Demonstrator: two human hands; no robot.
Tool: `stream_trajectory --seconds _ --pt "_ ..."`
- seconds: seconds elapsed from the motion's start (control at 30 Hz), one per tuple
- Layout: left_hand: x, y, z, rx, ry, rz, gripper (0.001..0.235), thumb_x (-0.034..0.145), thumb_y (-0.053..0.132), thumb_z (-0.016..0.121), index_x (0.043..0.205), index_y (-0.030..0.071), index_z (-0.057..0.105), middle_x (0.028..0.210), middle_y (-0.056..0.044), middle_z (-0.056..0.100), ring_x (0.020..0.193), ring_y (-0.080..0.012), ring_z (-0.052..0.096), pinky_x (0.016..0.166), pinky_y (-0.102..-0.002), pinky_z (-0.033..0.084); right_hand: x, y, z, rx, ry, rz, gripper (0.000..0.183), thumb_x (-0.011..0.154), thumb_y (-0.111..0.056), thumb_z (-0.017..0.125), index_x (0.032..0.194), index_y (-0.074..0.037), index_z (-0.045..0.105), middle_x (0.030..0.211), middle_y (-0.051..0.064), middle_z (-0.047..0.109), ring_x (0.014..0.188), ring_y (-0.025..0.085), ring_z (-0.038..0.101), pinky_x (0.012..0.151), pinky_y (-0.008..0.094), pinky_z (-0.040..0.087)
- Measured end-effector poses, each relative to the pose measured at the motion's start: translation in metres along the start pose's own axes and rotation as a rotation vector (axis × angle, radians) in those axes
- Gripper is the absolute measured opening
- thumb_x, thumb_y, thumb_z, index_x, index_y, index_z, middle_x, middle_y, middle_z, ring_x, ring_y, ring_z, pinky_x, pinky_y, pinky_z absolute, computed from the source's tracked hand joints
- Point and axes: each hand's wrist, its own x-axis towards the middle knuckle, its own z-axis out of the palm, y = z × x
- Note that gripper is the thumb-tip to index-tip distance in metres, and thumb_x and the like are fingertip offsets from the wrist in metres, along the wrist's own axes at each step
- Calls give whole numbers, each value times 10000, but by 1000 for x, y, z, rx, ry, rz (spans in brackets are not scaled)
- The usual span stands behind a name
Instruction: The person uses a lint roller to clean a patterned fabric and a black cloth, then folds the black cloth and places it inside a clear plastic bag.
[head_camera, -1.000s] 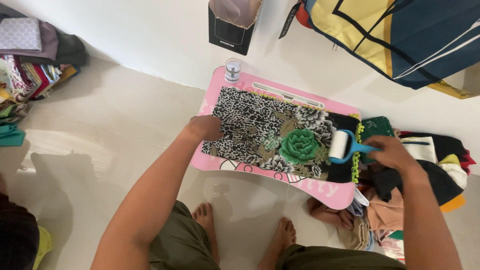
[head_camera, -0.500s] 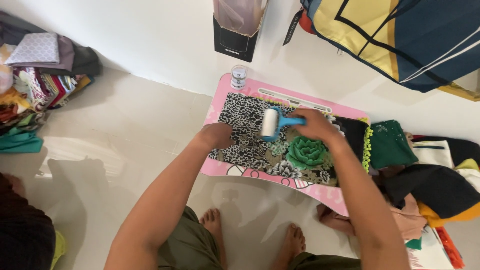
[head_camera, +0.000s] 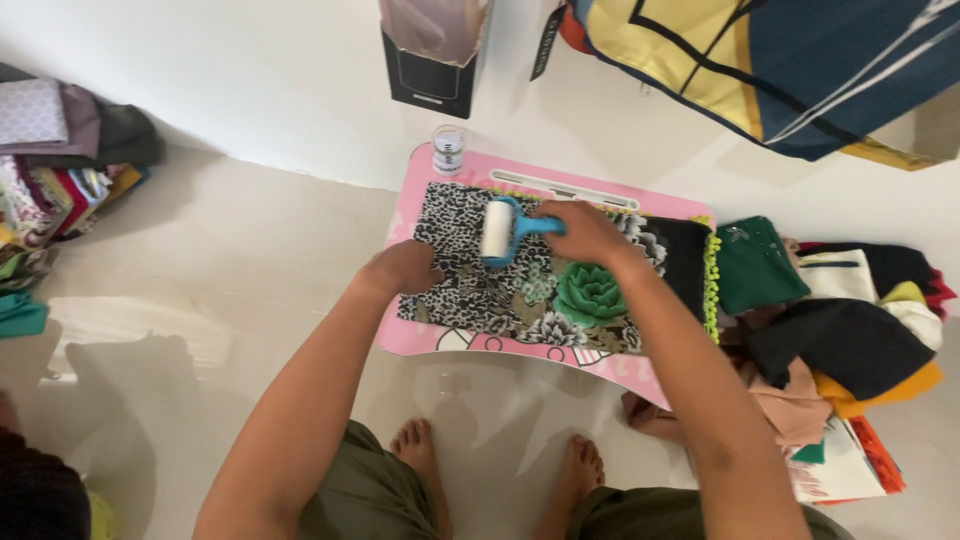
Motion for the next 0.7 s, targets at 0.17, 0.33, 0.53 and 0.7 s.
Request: stream_trajectory --seconds 0.17,0.33,0.53,0.7 --pt "-3 5 -4 1 -6 -6 357 976 339 589 807 43 694 714 -107 624 618 -230 609 591 -365 491 -85 115 -48 -136 109 144 397 806 -211 711 1199 -160 733 1162 184 743 1140 452 661 1009 558 503" --pt "8 -2 -1 8 10 22 433 972 394 601 704 59 656 658 -129 611 563 -250 597 566 -383 476 -173 127 -81 -137 171 426 384 798 -199 681 1170 -159 769 1062 208 765 1083 468 688 965 540 516" --pt "-16 24 -21 104 21 21 426 964 396 592 745 44 691 688 -136 663 592 -257 634 585 -395 499 -189 181 -46 -35 266 570 468 754 -362 791 1211 -267 768 1054 185 763 1072 421 701 944 514 538" --pt "-2 31 -16 186 59 46 413 971 415 546 921 53 739 810 -133 727 681 -267 694 631 -396 537 -202 93 -29 621 641 698 446 777 -160 782 1171 30 694 536 168 546 352 272 542 330 360 424"
